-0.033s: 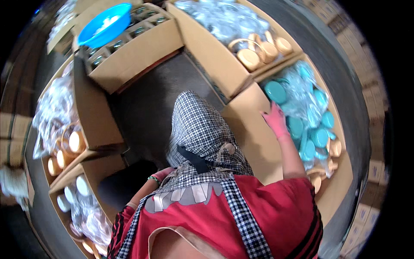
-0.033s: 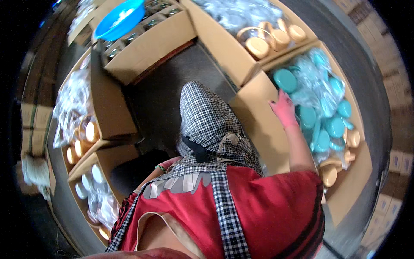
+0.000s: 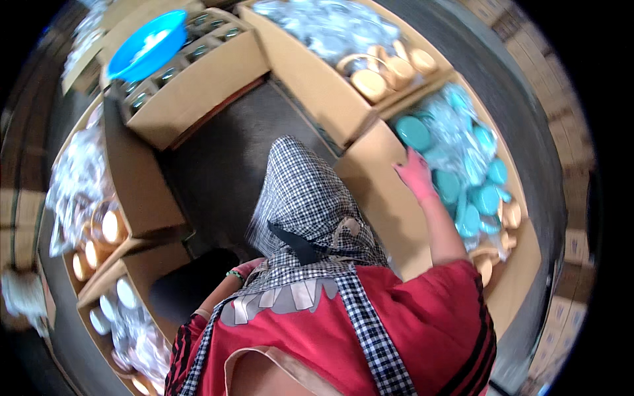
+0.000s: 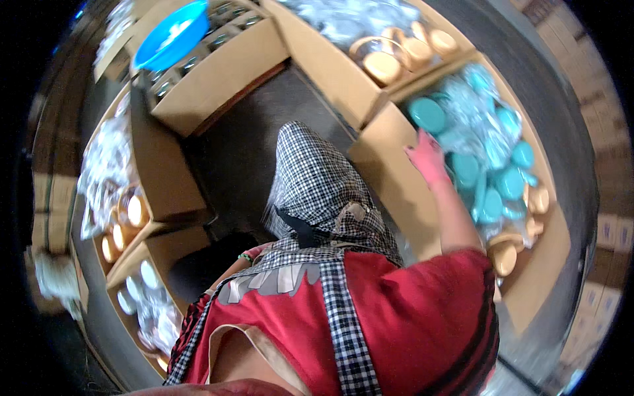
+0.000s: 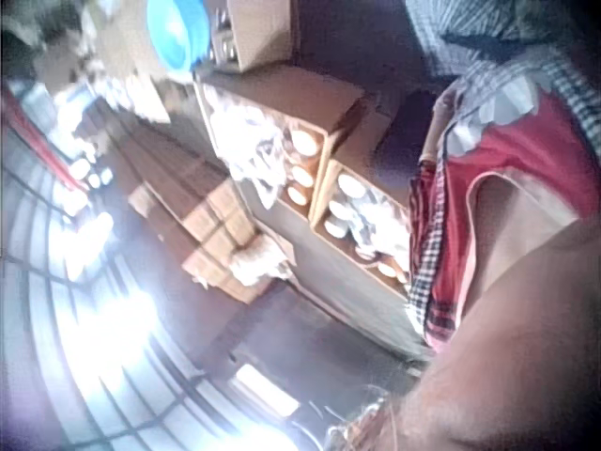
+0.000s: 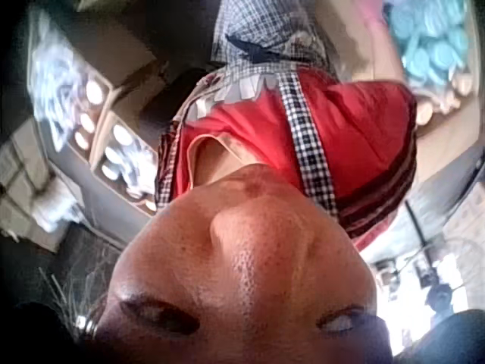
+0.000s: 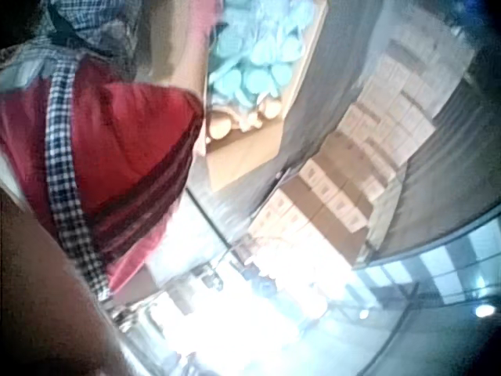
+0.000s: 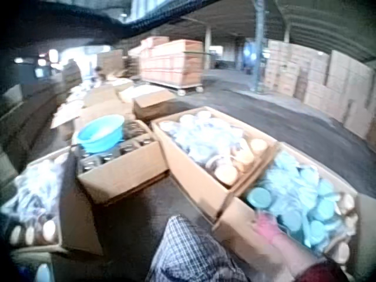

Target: The person sits on the floor in a warehouse and packs plastic kitchenware into cardboard boxes. They unwrap a white plastic container, place it in a box, and then wrap a beige container in plastic before placing it in a box. The person also handles a blue bowl and adjusts cardboard dividers.

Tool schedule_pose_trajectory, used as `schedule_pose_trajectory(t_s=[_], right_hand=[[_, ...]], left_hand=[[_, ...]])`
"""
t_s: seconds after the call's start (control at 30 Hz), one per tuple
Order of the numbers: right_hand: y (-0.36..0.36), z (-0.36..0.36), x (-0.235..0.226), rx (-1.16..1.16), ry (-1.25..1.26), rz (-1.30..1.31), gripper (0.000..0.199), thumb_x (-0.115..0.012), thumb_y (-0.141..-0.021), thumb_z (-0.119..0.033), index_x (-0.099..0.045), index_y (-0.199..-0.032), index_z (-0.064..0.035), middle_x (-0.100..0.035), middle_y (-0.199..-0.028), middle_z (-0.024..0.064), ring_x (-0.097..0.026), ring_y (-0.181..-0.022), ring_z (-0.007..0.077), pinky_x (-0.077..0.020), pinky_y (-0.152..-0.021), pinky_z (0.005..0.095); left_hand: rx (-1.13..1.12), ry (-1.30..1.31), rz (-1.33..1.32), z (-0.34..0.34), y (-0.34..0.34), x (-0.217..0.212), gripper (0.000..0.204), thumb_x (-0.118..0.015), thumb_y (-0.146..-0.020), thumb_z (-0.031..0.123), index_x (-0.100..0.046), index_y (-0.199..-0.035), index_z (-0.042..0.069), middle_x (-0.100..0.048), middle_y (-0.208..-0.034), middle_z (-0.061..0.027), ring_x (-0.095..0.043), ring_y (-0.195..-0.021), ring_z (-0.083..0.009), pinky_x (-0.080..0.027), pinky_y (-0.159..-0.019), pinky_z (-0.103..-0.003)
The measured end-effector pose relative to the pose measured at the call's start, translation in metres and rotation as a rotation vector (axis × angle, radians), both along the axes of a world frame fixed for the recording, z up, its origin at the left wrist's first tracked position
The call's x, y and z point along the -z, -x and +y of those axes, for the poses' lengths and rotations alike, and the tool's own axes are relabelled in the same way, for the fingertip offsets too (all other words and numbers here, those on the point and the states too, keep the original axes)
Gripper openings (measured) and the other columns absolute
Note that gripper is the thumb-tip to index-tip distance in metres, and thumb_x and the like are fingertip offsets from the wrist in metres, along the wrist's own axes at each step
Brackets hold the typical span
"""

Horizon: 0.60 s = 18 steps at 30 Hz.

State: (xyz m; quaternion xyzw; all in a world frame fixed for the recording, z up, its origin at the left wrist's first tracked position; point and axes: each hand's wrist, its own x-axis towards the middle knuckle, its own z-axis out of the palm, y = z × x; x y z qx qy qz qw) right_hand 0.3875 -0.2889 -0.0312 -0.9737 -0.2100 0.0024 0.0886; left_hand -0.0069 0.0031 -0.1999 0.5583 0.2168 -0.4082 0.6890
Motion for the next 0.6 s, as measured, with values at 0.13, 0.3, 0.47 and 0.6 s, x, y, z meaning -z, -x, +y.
schedule_pose_trajectory(t_s=[0.13, 0.3, 0.47, 0.6], right_hand=[[-0.003, 0.015, 0.004, 0.088, 0.141, 0.065, 0.050, -0.060, -0.072, -0.033, -0.044, -0.108, -0.0022, -0.056, -0.098, 0.0186, -0.054, -0.092, 0.0327, -0.0429, -0.077, 0.0406], [0.006, 0.020, 0.000, 0.091, 0.068, -0.028, 0.041, -0.060, -0.072, -0.026, -0.046, -0.102, -0.0020, -0.057, -0.089, 0.0183, -0.056, -0.085, 0.0321, -0.0451, -0.072, 0.0395], [-0.007, 0.010, -0.013, 0.002, -0.054, 0.188, 0.046, -0.062, -0.070, -0.031, -0.050, -0.100, 0.0006, -0.056, -0.097, 0.0216, -0.053, -0.093, 0.0346, -0.0428, -0.078, 0.0400], [-0.030, 0.020, -0.026, -0.006, 0.019, 0.514, 0.052, -0.064, -0.066, -0.034, -0.051, -0.097, 0.0065, -0.054, -0.099, 0.0250, -0.052, -0.094, 0.0354, -0.0411, -0.081, 0.0388]], left_hand=[[0.229, -0.155, -0.043, -0.001, -0.012, -0.013, 0.050, -0.048, -0.078, 0.043, -0.055, -0.100, -0.001, -0.057, -0.098, -0.0214, -0.053, -0.098, -0.0319, -0.040, -0.085, -0.035], [0.458, -0.255, -0.134, -0.008, -0.040, -0.009, 0.049, -0.048, -0.078, 0.042, -0.055, -0.100, -0.001, -0.057, -0.098, -0.0214, -0.053, -0.097, -0.0320, -0.040, -0.085, -0.035], [0.600, -0.251, -0.210, -0.026, -0.065, 0.004, 0.048, -0.048, -0.078, 0.042, -0.056, -0.099, -0.001, -0.057, -0.097, -0.0214, -0.053, -0.097, -0.0320, -0.041, -0.084, -0.035], [0.661, -0.240, -0.236, -0.037, -0.074, 0.010, 0.048, -0.048, -0.078, 0.042, -0.056, -0.098, -0.001, -0.057, -0.097, -0.0213, -0.053, -0.096, -0.0321, -0.041, -0.084, -0.034]])
